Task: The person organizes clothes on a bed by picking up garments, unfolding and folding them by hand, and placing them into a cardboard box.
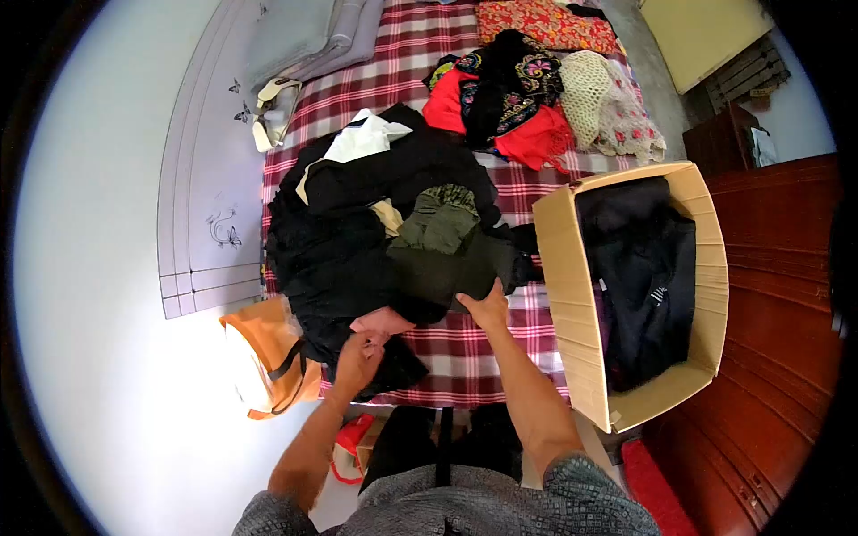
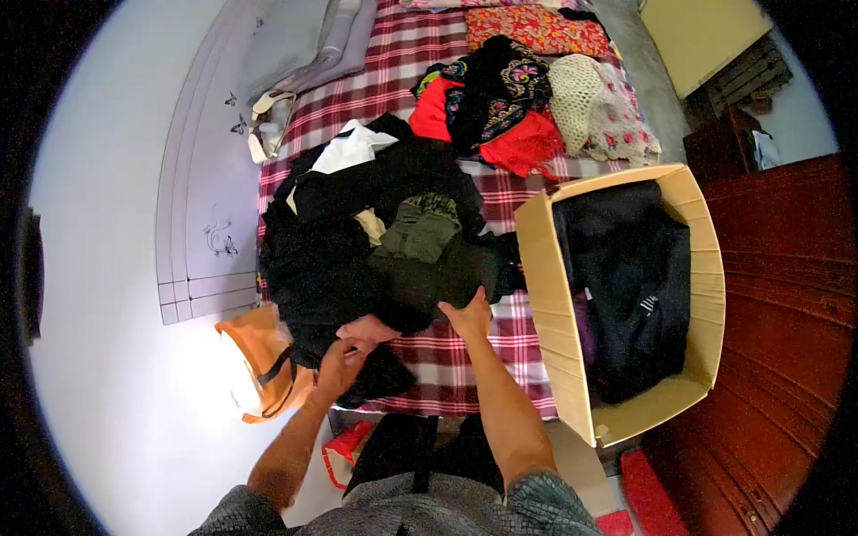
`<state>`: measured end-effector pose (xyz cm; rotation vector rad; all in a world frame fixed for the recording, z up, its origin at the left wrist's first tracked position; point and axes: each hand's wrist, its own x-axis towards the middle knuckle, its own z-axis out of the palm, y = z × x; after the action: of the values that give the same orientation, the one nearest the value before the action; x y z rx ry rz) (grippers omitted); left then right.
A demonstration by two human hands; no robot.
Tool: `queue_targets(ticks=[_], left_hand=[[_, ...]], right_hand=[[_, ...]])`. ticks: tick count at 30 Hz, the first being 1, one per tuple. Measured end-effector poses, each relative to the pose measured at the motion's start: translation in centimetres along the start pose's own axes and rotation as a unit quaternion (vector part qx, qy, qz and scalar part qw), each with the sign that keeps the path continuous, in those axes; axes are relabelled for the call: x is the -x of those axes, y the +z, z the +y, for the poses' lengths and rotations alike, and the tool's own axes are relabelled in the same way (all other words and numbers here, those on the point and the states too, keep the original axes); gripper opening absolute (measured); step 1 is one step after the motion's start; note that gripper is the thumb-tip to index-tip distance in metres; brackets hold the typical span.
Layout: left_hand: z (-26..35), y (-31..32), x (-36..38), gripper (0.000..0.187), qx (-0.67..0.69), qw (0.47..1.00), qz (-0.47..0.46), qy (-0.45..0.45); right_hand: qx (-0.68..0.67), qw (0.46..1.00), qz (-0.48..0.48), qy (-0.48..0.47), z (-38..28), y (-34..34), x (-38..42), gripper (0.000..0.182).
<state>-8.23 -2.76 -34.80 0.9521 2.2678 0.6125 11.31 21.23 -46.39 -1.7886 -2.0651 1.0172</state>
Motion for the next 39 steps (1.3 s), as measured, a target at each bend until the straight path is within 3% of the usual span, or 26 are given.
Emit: queue_targets(ticks=[2, 3, 5, 6, 7, 9, 11, 13, 17, 19, 21, 22, 24, 25, 27, 28, 29, 33, 35, 37, 39], left_hand=[[-0.5, 0.1, 2.1, 0.044, 0.002, 1.0, -0.022, 0.009], [-1.3, 0.4, 3.1, 0.044, 0.005, 1.0, -0.023, 0.01], [-2.6, 1.6, 4.6, 0.046, 0.099, 0.993, -0.045, -0.052], [-1.6, 1.2, 4.8, 0.051, 0.105, 0.983, -0.077, -0.128], [-1.1, 1.3, 4.8, 0.051, 0.112, 0.983, -0.076, -0.125], [-0.3, 1.3, 4.6, 0.052, 0.186, 0.965, -0.076, -0.171], [1.3, 1.3, 3.4, 0.054, 0.227, 0.959, -0.068, -0.158], [3.8, 0.4, 2.5, 0.056, 0.269, 0.95, -0.057, -0.149], [11.6, -4.7, 1.7, 0.054, 0.301, 0.932, -0.145, -0.139], [13.4, -6.3, 1.6, 0.053, 0.309, 0.925, -0.18, -0.124], [13.0, -6.5, 1.4, 0.058, 0.388, 0.889, -0.231, -0.075], [13.0, -7.2, 1.3, 0.062, 0.458, 0.847, -0.268, -0.035], [13.8, -9.8, 1.6, 0.067, 0.491, 0.839, -0.226, -0.057], [14.7, -11.6, 1.7, 0.073, 0.522, 0.829, -0.182, -0.085], [15.8, -14.5, 1.5, 0.074, 0.492, 0.856, -0.081, -0.135], [15.5, -15.4, 0.9, 0.073, 0.45, 0.884, -0.055, -0.112], [15.0, -16.3, 0.3, 0.072, 0.406, 0.909, -0.029, -0.089], [10.2, -17.1, -1.9, 0.067, 0.298, 0.953, -0.047, -0.01], [8.1, -16.0, -2.0, 0.072, 0.212, 0.971, 0.098, 0.046], [9.6, -16.2, -0.4, 0.076, 0.224, 0.971, 0.081, 0.028], [9.0, -14.6, 0.4, 0.083, 0.333, 0.939, -0.076, 0.033]], right_hand=[[-0.01, 0.966, -0.184, 0.181, -2.8, -1.5, -0.7, 0.08], [-0.008, 0.966, -0.182, 0.182, -3.3, -1.6, -0.2, 0.08], [-0.032, 0.966, -0.252, 0.05, -4.0, -2.2, 1.8, 0.073], [-0.157, 0.945, -0.284, 0.037, -4.5, -3.1, 3.5, 0.067], [-0.28, 0.907, -0.314, 0.023, -5.3, -4.7, 5.6, 0.061], [-0.352, 0.885, -0.303, -0.017, -9.0, -10.0, 8.9, 0.049], [-0.429, 0.819, -0.375, 0.069, -11.5, -15.4, 11.2, 0.045], [-0.4, 0.82, -0.41, 0.007, -12.8, -19.7, 12.6, 0.048], [-0.544, 0.756, -0.338, 0.137, -14.5, -24.7, 15.0, 0.053], [-0.572, 0.747, -0.256, 0.223, -15.6, -26.8, 14.9, 0.068], [-0.605, 0.755, -0.169, 0.188, -15.2, -28.2, 14.3, 0.062], [-0.643, 0.729, -0.15, 0.18, -14.5, -28.9, 13.3, 0.057], [-0.719, 0.672, -0.12, 0.127, -15.7, -30.7, 13.1, 0.045], [-0.709, 0.694, -0.103, 0.071, -15.1, -31.2, 12.1, 0.04], [-0.677, 0.731, -0.046, 0.072, -15.5, -32.8, 11.4, 0.033], [-0.678, 0.731, -0.043, 0.067, -16.4, -33.4, 11.8, 0.033], [-0.642, 0.763, -0.037, 0.058, -17.5, -34.1, 12.2, 0.031], [-0.552, 0.833, -0.04, -0.009, -19.9, -34.9, 14.7, 0.024], [-0.528, 0.846, -0.059, -0.043, -21.1, -34.5, 15.9, 0.022], [-0.582, 0.807, -0.087, -0.049, -23.5, -34.6, 17.6, 0.023], [-0.597, 0.792, -0.095, -0.087, -25.2, -34.3, 18.9, 0.029]])
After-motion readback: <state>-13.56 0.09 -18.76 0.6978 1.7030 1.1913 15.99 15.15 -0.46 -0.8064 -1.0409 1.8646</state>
